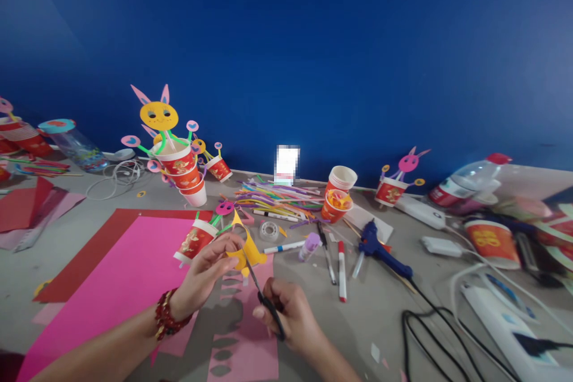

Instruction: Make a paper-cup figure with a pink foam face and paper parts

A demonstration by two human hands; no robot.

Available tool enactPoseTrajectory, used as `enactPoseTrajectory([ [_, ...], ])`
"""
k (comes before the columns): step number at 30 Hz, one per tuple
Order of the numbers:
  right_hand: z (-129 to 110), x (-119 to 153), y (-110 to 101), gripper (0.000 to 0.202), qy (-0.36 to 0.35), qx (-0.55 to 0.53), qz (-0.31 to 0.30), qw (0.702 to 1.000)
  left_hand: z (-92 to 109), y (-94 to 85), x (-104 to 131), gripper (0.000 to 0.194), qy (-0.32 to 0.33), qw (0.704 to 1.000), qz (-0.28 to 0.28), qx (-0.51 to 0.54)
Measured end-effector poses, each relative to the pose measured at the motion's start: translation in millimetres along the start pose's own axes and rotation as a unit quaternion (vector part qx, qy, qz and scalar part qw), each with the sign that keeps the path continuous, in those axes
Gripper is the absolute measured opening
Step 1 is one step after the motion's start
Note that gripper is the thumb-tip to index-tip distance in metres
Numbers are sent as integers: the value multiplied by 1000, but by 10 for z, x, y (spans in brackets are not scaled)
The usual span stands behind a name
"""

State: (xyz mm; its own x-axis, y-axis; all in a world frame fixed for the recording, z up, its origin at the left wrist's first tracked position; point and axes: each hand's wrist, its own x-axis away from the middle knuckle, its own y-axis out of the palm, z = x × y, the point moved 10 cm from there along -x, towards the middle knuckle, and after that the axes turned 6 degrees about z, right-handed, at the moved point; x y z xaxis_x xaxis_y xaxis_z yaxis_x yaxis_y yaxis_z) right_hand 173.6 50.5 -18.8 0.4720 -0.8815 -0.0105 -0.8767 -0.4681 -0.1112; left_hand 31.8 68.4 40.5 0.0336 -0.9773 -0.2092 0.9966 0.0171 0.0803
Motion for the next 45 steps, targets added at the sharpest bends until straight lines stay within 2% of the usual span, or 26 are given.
enactPoseTrajectory([
  [11, -71, -8, -1, 61, -6, 21, 4, 1000, 18, -23, -2, 22, 11, 1000, 4, 0],
  [17, -29, 3, 8, 60, 8, 7, 0, 1000, 37, -29, -4, 21, 19, 1000, 2, 17],
  [24, -29, -1, -4, 60, 7, 2, 7, 1000, -52, -73, 26, 21, -4, 999, 41, 32],
  [28, 47, 7, 2, 59, 22, -17, 10, 1000, -6, -12, 42, 19, 19, 999, 15, -29],
  [32, 140, 13, 54, 59, 40, -56, 0, 998, 48, 26, 52, 26, 46, 996, -2, -80],
  [37, 147, 3, 74, 60, 40, -84, -6, 996, -5, 90, 83, 24, 31, 995, -27, -91],
  [45, 53, 2, 44, 59, 14, -48, 2, 999, -13, 97, 75, 26, 27, 995, -37, -88],
])
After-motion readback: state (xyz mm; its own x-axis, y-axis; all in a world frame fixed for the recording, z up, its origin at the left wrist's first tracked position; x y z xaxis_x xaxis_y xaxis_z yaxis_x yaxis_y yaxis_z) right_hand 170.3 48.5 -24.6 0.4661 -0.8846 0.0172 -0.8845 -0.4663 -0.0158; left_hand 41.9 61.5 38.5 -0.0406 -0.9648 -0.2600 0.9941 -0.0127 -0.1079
